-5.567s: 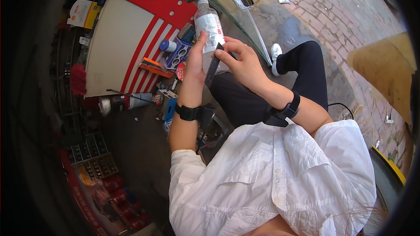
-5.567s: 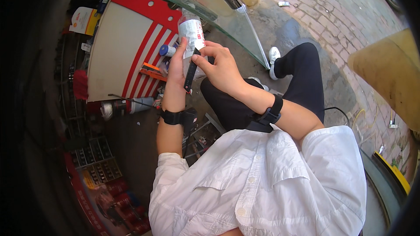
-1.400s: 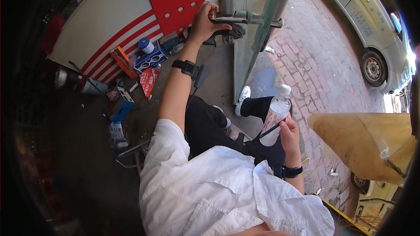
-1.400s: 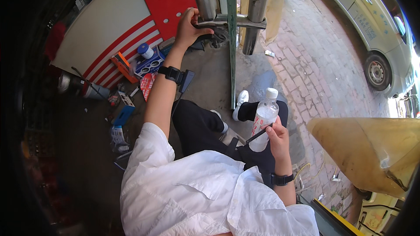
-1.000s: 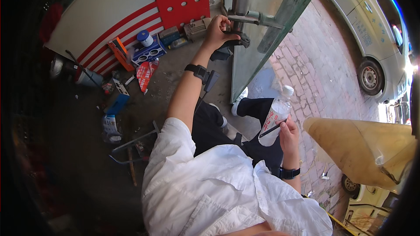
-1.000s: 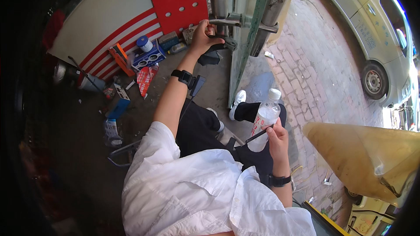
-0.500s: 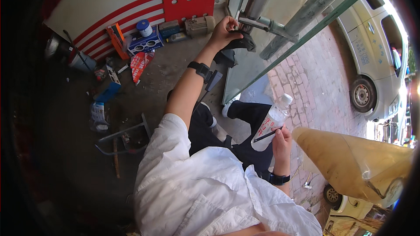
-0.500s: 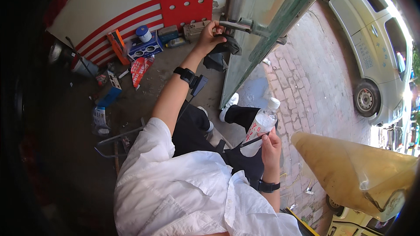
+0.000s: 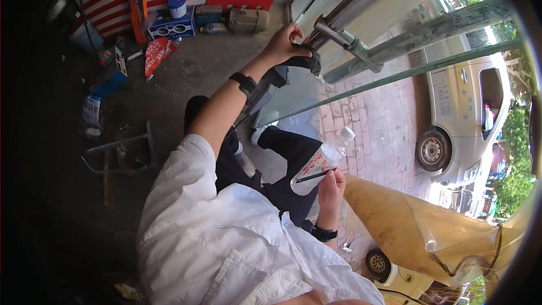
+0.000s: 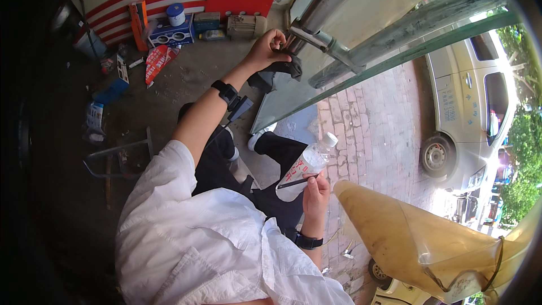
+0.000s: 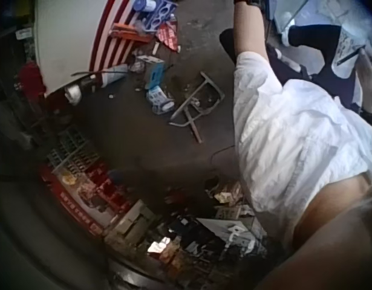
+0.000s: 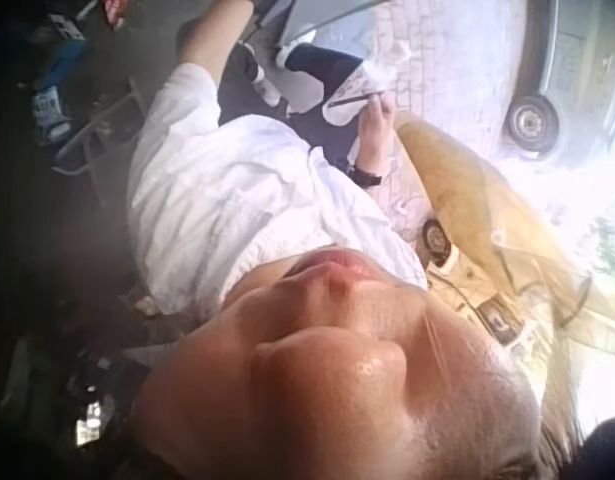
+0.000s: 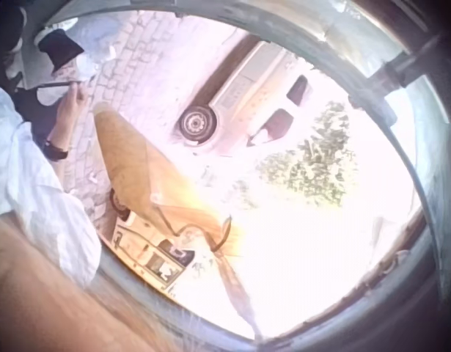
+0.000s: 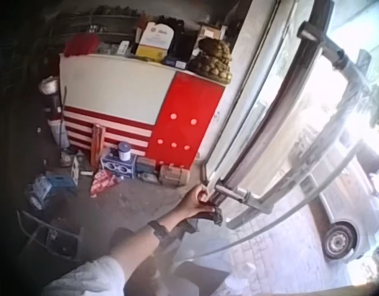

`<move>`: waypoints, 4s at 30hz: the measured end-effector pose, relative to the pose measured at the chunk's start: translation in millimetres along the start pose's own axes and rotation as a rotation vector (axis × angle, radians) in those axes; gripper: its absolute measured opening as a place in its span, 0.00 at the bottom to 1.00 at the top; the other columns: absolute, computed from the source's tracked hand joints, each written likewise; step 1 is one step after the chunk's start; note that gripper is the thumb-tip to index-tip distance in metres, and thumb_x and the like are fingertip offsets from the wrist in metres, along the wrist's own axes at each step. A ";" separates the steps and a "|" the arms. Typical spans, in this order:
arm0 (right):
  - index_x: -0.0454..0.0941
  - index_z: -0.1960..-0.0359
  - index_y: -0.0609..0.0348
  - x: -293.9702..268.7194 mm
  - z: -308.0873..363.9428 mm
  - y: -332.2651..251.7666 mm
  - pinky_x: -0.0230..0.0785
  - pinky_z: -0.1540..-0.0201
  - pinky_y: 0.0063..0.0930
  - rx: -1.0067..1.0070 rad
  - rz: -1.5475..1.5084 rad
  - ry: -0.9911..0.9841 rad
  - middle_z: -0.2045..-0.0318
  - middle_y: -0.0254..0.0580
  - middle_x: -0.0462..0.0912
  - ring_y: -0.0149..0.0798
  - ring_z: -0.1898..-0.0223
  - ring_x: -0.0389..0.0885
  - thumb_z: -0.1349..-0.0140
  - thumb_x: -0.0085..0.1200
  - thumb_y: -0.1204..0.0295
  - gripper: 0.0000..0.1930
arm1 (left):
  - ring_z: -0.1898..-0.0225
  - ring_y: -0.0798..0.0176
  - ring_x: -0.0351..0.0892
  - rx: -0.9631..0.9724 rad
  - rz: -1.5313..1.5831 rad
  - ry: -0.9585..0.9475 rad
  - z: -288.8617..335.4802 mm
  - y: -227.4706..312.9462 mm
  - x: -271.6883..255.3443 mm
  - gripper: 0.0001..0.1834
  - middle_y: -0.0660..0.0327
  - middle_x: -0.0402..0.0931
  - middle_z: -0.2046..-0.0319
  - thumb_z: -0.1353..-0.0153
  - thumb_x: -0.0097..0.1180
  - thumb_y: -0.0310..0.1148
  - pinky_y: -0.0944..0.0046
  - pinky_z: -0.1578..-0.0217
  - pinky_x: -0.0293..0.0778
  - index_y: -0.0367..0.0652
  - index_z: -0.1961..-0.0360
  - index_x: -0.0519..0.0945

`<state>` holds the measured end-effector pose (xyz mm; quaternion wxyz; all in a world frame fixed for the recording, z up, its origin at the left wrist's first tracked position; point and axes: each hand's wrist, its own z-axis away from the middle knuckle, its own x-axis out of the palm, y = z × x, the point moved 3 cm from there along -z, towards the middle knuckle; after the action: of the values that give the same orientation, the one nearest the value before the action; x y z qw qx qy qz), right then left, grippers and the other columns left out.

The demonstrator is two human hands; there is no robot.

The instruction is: The recorder is cleaning a glass door handle using a cloth and liquid from a bottle.

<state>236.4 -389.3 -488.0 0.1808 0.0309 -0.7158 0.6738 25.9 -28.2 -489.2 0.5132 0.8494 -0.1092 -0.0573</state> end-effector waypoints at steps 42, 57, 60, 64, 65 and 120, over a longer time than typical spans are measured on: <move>0.80 0.62 0.66 -40.9 21.7 11.6 0.57 0.41 0.32 0.058 -0.069 0.124 0.57 0.41 0.79 0.34 0.49 0.73 0.33 0.52 0.74 0.07 | 0.69 0.68 0.62 0.449 -0.312 0.140 -38.5 89.6 -2.5 0.29 0.67 0.61 0.70 0.63 0.80 0.44 0.67 0.68 0.63 0.46 0.67 0.73; 0.79 0.62 0.66 -29.1 8.9 18.6 0.59 0.40 0.36 0.063 0.014 0.064 0.54 0.44 0.79 0.38 0.47 0.73 0.32 0.51 0.72 0.09 | 0.70 0.71 0.58 0.288 -0.095 0.079 -41.8 61.9 -10.0 0.22 0.70 0.60 0.70 0.62 0.74 0.28 0.70 0.66 0.60 0.45 0.65 0.75; 0.77 0.61 0.66 -33.3 10.5 15.4 0.61 0.39 0.40 0.063 0.015 0.062 0.53 0.47 0.80 0.40 0.47 0.75 0.30 0.48 0.71 0.10 | 0.67 0.72 0.61 0.251 -0.014 -0.015 -35.0 57.2 -5.8 0.20 0.71 0.64 0.68 0.56 0.74 0.33 0.70 0.63 0.62 0.46 0.66 0.74; 0.78 0.61 0.66 -23.0 3.9 14.7 0.61 0.39 0.40 0.075 0.003 0.033 0.53 0.46 0.80 0.40 0.47 0.75 0.30 0.48 0.71 0.10 | 0.67 0.72 0.62 0.060 -0.038 0.027 2.9 0.0 -9.1 0.19 0.71 0.65 0.68 0.54 0.73 0.29 0.69 0.61 0.62 0.47 0.68 0.71; 0.78 0.61 0.66 -20.4 1.8 13.4 0.61 0.39 0.40 0.076 0.006 0.034 0.53 0.46 0.80 0.40 0.47 0.75 0.30 0.48 0.71 0.10 | 0.67 0.72 0.62 0.052 -0.042 0.057 8.6 -0.5 -7.7 0.20 0.71 0.65 0.68 0.55 0.73 0.29 0.70 0.62 0.62 0.47 0.68 0.71; 0.80 0.61 0.67 -2.3 -3.2 24.6 0.59 0.41 0.33 0.123 0.117 -0.015 0.56 0.42 0.79 0.36 0.48 0.73 0.32 0.51 0.74 0.08 | 0.69 0.54 0.77 0.318 -0.518 0.038 -29.2 104.4 -10.2 0.27 0.59 0.73 0.71 0.55 0.71 0.54 0.58 0.69 0.70 0.40 0.70 0.78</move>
<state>232.2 -384.5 -512.0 0.1335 0.0050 -0.6749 0.7258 8.9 -47.5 -383.3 0.3442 0.9194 0.1132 -0.1528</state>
